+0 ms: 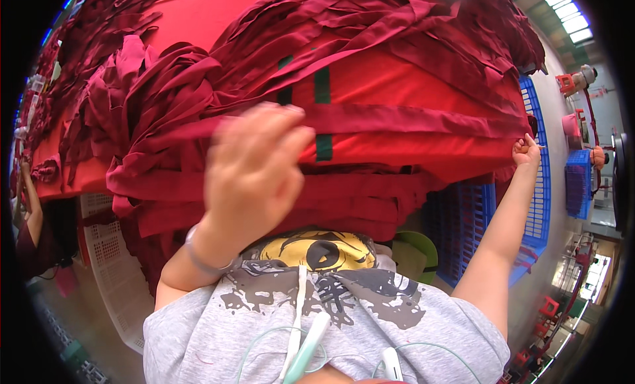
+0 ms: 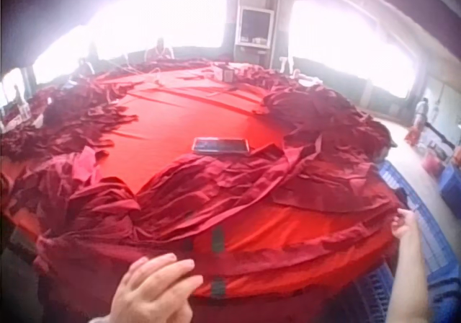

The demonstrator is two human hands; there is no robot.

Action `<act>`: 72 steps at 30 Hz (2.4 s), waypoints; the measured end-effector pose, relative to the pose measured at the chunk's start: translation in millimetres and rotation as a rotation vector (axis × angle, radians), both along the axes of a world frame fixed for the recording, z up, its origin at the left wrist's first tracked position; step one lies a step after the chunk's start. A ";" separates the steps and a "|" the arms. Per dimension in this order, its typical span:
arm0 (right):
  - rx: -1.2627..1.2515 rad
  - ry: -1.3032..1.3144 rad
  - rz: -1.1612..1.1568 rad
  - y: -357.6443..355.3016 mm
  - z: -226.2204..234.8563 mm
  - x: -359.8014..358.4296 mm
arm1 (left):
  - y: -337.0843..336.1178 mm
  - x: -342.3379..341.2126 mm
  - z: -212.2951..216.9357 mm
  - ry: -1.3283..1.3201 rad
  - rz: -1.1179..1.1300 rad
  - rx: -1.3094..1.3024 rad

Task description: The person uses a small blade to cut strips of maroon fabric on a workbench. They repeatedly pick up a strip, position it, and slice it into smaller pieces, placing the cut sections back onto the pile.

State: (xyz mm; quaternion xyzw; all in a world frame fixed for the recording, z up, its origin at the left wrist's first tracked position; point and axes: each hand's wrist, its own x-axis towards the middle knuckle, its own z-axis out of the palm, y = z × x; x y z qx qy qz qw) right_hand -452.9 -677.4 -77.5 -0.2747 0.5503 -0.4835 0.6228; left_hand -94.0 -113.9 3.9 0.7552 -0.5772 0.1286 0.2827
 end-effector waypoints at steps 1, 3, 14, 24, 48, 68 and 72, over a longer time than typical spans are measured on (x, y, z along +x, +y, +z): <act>-0.002 0.008 0.032 -16.2 -5.2 -17.6 | -13.8 -3.9 -15.8 0.101 -0.045 0.034; -0.048 0.051 0.047 -30.9 -10.3 -24.8 | -18.2 7.2 -51.0 0.092 0.036 0.230; -0.702 1.461 -0.114 24.6 -1.1 5.0 | 7.4 -7.5 -41.3 0.064 0.069 0.444; -0.993 0.887 0.737 307.4 54.0 175.9 | 4.0 5.0 -55.4 0.066 0.074 0.314; -1.409 0.974 0.601 401.4 12.6 252.9 | -2.8 -6.5 -82.0 -0.035 0.176 0.184; -1.313 0.769 0.896 437.8 3.5 251.2 | -1.3 0.1 -83.5 0.034 0.137 0.149; -1.352 0.806 0.623 418.9 8.6 260.7 | 2.7 -0.1 -81.8 0.030 0.140 0.168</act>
